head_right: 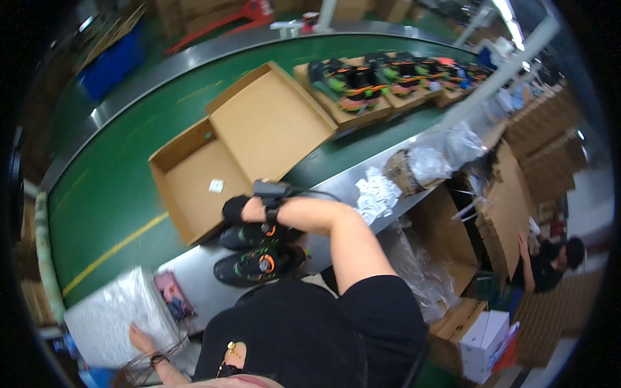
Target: Packing multiple pairs of athletic shoes into branded boxes on a warehouse conveyor belt.
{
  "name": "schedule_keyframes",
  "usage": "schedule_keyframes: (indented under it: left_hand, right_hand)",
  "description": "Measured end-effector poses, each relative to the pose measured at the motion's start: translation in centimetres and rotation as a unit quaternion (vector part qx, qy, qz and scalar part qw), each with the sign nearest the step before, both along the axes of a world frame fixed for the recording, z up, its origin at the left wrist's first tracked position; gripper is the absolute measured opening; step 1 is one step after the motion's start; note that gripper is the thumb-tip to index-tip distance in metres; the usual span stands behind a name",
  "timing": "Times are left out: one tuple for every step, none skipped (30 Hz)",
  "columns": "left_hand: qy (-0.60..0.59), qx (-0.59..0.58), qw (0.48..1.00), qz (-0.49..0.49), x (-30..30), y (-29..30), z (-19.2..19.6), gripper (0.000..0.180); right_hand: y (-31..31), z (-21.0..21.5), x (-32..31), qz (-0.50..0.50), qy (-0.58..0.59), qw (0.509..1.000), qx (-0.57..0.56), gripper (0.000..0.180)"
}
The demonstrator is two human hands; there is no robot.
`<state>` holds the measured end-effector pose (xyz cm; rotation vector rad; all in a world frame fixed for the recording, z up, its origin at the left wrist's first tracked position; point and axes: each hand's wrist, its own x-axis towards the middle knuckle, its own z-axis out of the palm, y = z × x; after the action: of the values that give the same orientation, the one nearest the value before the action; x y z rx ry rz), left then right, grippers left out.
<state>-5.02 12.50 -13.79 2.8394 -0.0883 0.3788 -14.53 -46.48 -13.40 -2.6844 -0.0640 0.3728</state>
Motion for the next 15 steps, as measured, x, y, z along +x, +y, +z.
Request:
schedule_keyframes:
  left_hand:
    - [0.039,0.003,0.998,0.04,0.7,0.2,1.2,0.031]
    - [0.003,-0.025,0.994,0.11,1.3,0.1,2.1,0.032]
    - [-0.018,-0.018,0.98,0.197,1.9,-3.6,5.4,0.033]
    - [-0.103,-0.021,0.982,0.159,2.7,1.6,5.2,0.033]
    - [-0.198,-0.045,0.968,0.147,3.6,3.4,6.6,0.033]
    - [-0.214,-0.087,0.962,0.146,4.0,-1.8,10.7,0.033]
    - [-0.213,-0.066,0.964,0.146,3.5,-4.8,14.6,0.033]
    - [-0.22,-0.102,0.964,0.114,3.9,-3.8,16.4,0.033]
    - [-0.223,-0.166,0.958,0.07,3.9,-6.5,18.2,0.029]
    - [-0.217,-0.167,0.962,0.02,3.4,-9.6,19.4,0.025]
    - [-0.208,-0.212,0.955,-0.01,1.8,-16.0,21.2,0.022]
    - [-0.168,-0.28,0.945,-0.032,0.4,-19.7,22.3,0.025]
    - [-0.245,-0.143,0.952,-0.115,0.0,-22.1,21.8,0.027]
    - [-0.191,-0.248,0.942,-0.122,-1.1,-26.8,22.6,0.028]
    - [-0.121,-0.295,0.937,-0.142,-1.4,-29.4,22.1,0.032]
  right_hand:
    - [0.2,0.2,0.3,0.029,0.005,0.999,0.021,0.024]
    - [-0.1,0.4,0.4,0.016,0.0,1.0,0.027,0.025]
    - [-0.7,0.4,0.4,0.004,0.001,1.0,0.029,0.025]
    - [-0.3,0.9,0.7,0.014,-0.003,0.999,0.035,0.025]
    - [-0.2,1.3,0.7,0.014,-0.007,0.999,0.036,0.025]
    - [-1.0,1.5,0.1,-0.009,-0.008,0.999,0.031,0.026]
    - [-0.4,5.2,-0.3,-0.02,0.011,0.999,0.037,0.027]
    - [-0.5,4.5,0.0,0.017,0.02,1.0,0.008,0.029]
    - [-0.9,4.2,0.4,0.046,0.048,0.998,0.002,0.032]
    - [-1.0,4.9,0.5,0.054,0.063,0.996,0.029,0.033]
    - [-0.6,6.0,0.6,0.081,0.078,0.993,0.026,0.04]
    - [0.4,7.8,0.8,0.117,0.088,0.989,0.024,0.051]
    - [1.6,9.7,0.6,0.14,-0.002,0.984,0.115,0.062]
    - [2.5,11.7,0.0,0.155,-0.087,0.962,0.206,0.074]
    - [3.4,14.8,-0.6,0.13,-0.077,0.945,0.291,0.079]
